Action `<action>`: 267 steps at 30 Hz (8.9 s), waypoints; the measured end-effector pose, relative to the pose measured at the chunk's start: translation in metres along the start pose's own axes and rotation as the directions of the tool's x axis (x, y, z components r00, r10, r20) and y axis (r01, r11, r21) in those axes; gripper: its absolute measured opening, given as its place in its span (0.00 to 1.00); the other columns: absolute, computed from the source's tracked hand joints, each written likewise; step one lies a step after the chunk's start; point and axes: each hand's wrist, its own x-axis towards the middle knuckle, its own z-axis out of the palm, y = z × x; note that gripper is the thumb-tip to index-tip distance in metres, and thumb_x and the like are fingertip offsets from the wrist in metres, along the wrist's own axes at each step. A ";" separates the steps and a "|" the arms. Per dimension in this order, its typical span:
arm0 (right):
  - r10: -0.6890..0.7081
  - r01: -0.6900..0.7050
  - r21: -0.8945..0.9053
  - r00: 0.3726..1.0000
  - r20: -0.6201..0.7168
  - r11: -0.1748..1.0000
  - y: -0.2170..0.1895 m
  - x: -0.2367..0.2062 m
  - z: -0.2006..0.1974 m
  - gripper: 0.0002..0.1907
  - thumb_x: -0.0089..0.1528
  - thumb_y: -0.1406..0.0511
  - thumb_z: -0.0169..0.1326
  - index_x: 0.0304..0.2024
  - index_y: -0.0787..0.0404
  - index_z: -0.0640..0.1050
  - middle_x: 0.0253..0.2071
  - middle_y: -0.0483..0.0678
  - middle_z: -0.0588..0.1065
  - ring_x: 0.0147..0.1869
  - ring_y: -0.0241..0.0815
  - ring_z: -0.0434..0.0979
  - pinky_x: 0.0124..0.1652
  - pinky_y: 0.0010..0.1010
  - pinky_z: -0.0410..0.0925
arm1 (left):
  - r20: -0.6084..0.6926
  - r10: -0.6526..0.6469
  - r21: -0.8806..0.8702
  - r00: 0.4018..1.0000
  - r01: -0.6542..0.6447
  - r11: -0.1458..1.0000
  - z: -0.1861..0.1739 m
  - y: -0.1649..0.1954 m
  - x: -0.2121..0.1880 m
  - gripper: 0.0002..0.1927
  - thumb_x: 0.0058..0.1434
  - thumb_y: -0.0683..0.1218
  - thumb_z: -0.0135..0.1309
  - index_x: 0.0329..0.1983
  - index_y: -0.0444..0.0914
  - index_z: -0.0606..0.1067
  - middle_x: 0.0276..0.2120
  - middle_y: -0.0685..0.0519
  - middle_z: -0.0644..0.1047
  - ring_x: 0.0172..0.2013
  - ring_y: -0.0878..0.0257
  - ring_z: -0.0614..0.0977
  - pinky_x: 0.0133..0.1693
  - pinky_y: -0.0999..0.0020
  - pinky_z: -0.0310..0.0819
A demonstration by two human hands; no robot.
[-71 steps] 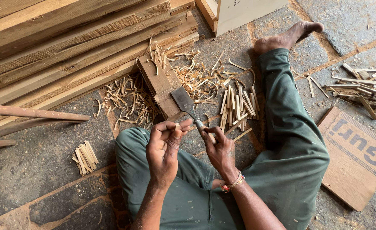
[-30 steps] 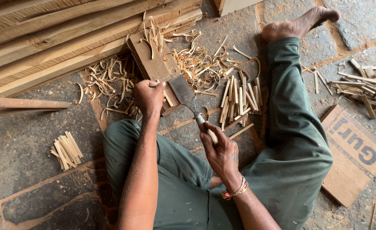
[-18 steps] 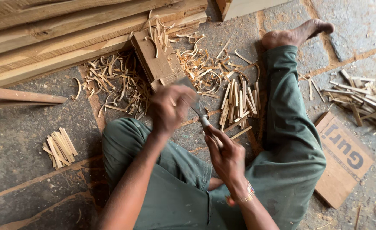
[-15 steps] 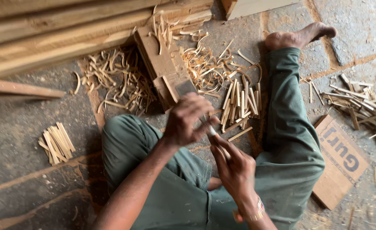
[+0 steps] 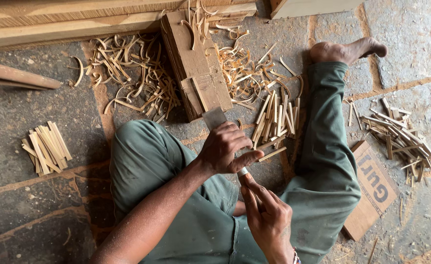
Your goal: The person sits on the floor and uses a chisel to shave thin strips from small wooden sticks held against a wooden block. The person repeatedly picks up sticks, shaves them, and places the finished pieces aside.
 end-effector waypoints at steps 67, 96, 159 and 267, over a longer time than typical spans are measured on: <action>0.255 -0.192 0.364 0.958 -0.134 0.912 0.050 0.038 0.048 0.15 0.64 0.61 0.60 0.52 0.56 0.83 0.15 0.39 0.72 0.18 0.24 0.60 0.19 0.26 0.48 | -0.369 -0.684 0.327 0.629 0.777 0.538 -0.018 -0.040 0.018 0.11 0.65 0.48 0.55 0.35 0.35 0.81 0.39 0.43 0.81 0.40 0.51 0.83 0.44 0.53 0.76; 0.204 -0.170 0.287 0.975 -0.092 0.943 0.064 0.038 0.046 0.14 0.65 0.60 0.58 0.51 0.59 0.80 0.14 0.44 0.75 0.14 0.26 0.65 0.16 0.28 0.49 | -0.435 0.133 0.399 0.891 0.058 0.915 -0.010 -0.007 0.009 0.09 0.73 0.44 0.54 0.52 0.35 0.72 0.43 0.47 0.81 0.43 0.58 0.86 0.43 0.66 0.86; 0.135 -0.133 0.185 0.991 0.005 0.974 0.020 -0.007 0.034 0.07 0.65 0.65 0.60 0.41 0.63 0.81 0.25 0.44 0.77 0.17 0.26 0.65 0.17 0.23 0.58 | 0.317 -0.077 0.251 0.945 -0.005 0.968 0.008 -0.034 -0.006 0.45 0.61 0.68 0.49 0.72 0.32 0.64 0.69 0.35 0.68 0.68 0.41 0.71 0.70 0.50 0.63; 0.024 -0.001 0.171 0.991 -0.132 0.985 0.055 0.039 0.028 0.10 0.66 0.62 0.57 0.46 0.60 0.81 0.10 0.45 0.69 0.13 0.28 0.66 0.16 0.29 0.54 | -0.509 0.025 0.235 0.860 0.111 0.966 -0.031 0.014 0.017 0.09 0.77 0.48 0.53 0.47 0.37 0.74 0.43 0.52 0.77 0.42 0.61 0.81 0.42 0.70 0.76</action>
